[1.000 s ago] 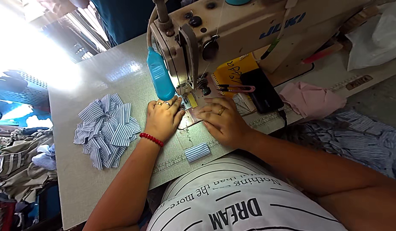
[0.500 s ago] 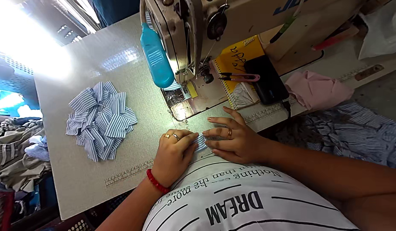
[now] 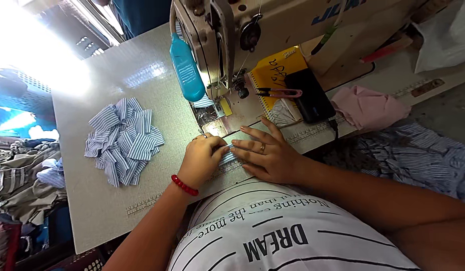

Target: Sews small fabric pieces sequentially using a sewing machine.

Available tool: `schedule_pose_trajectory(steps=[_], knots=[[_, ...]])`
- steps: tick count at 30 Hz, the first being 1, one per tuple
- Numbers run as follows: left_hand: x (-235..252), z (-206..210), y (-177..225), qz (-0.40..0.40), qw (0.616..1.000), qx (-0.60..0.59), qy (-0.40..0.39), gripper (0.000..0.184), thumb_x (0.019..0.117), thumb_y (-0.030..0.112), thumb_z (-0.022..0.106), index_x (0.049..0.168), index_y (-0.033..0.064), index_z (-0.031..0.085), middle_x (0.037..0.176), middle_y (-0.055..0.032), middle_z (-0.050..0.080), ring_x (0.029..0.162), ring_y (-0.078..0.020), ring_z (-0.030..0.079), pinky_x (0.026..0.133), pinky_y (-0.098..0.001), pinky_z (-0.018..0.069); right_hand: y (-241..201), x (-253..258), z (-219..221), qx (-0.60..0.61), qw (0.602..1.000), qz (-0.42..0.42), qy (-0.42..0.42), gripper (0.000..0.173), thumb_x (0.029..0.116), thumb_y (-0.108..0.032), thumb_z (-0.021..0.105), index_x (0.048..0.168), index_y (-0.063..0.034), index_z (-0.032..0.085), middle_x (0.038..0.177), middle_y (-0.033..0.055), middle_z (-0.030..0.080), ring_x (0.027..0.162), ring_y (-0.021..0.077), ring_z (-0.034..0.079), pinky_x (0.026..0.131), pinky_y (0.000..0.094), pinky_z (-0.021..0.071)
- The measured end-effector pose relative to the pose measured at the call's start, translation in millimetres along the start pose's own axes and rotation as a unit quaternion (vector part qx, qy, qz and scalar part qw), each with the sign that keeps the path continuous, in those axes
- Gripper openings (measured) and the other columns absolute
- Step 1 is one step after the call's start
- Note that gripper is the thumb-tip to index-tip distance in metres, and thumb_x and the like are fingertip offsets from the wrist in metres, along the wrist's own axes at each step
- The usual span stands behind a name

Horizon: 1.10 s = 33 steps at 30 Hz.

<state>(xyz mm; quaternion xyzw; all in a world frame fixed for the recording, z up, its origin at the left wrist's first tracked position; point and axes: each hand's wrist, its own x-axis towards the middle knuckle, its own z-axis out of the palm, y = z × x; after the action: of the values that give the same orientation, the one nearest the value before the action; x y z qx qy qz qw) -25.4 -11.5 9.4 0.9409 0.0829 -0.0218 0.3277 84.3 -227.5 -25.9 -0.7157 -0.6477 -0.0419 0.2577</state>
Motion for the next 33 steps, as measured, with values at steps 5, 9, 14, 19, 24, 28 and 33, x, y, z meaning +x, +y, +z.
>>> schedule_pose_trajectory(steps=[5,9,14,19,24,28,33], knots=[[10,0,-2,-0.015,0.998,0.035,0.041,0.013,0.0964,0.022,0.071,0.104,0.0109,0.072,0.092,-0.0052,0.07,0.091,-0.0231,0.067,0.086,-0.0511,0.0517,6,9,3,-0.016,0.998,-0.004,-0.053,0.043,0.1057,-0.04,0.044,0.131,-0.0184,0.072,0.144,0.0013,0.063,0.152,0.031,0.035,0.12,0.0738,0.0102],[-8,15,-11,0.122,0.972,0.115,0.162,0.018,0.0982,0.018,0.062,0.104,0.0101,0.077,0.108,-0.0087,0.072,0.106,-0.0285,0.065,0.092,-0.0504,0.05,6,10,3,-0.013,0.997,0.019,-0.069,0.047,0.1056,-0.044,0.042,0.135,-0.0186,0.069,0.149,0.0013,0.059,0.154,0.0317,0.031,0.12,0.0748,0.0078],[-18,25,-23,0.176,0.94,0.241,0.163,0.029,0.1016,0.018,0.054,0.118,0.0141,0.077,0.124,-0.0043,0.073,0.121,-0.0238,0.065,0.1,-0.0475,0.0455,11,18,2,0.009,0.994,0.056,-0.096,0.054,0.1044,-0.05,0.041,0.147,-0.0208,0.059,0.156,-0.0009,0.052,0.157,0.0283,0.024,0.119,0.0759,0.0031],[3,15,-24,0.126,0.944,0.266,0.151,0.035,0.1011,0.019,0.051,0.128,0.0161,0.072,0.13,-0.0044,0.071,0.127,-0.0273,0.061,0.103,-0.0545,0.0404,16,36,1,-0.033,0.99,0.084,-0.108,0.063,0.1011,-0.058,0.043,0.148,-0.0189,0.058,0.163,0.005,0.042,0.159,0.0322,0.017,0.117,0.0776,0.0025],[20,12,-27,0.097,0.941,0.286,0.154,0.038,0.1015,0.018,0.05,0.133,0.0153,0.069,0.14,-0.0056,0.065,0.138,-0.0311,0.052,0.108,-0.0575,0.036,20,49,1,-0.05,0.98,0.147,-0.123,0.066,0.1002,-0.065,0.039,0.151,-0.0249,0.054,0.168,0.0069,0.032,0.159,0.0361,0.013,0.116,0.0788,-0.0001],[31,9,-28,0.117,0.933,0.289,0.179,0.033,0.1009,0.014,0.053,0.129,0.0155,0.071,0.137,-0.0066,0.066,0.132,-0.0306,0.056,0.106,-0.0551,0.0381,21,60,0,-0.059,0.972,0.184,-0.132,0.067,0.0994,-0.067,0.038,0.154,-0.0299,0.05,0.169,0.0093,0.03,0.159,0.0387,0.013,0.115,0.0804,-0.0023],[35,7,-32,0.129,0.94,0.27,0.162,0.034,0.1002,0.01,0.052,0.126,0.0133,0.073,0.125,-0.0092,0.071,0.121,-0.0309,0.063,0.1,-0.0546,0.0419,23,63,3,-0.064,0.969,0.194,-0.136,0.068,0.0994,-0.068,0.036,0.157,-0.0325,0.045,0.169,0.0104,0.029,0.159,0.0397,0.011,0.114,0.081,-0.004]])
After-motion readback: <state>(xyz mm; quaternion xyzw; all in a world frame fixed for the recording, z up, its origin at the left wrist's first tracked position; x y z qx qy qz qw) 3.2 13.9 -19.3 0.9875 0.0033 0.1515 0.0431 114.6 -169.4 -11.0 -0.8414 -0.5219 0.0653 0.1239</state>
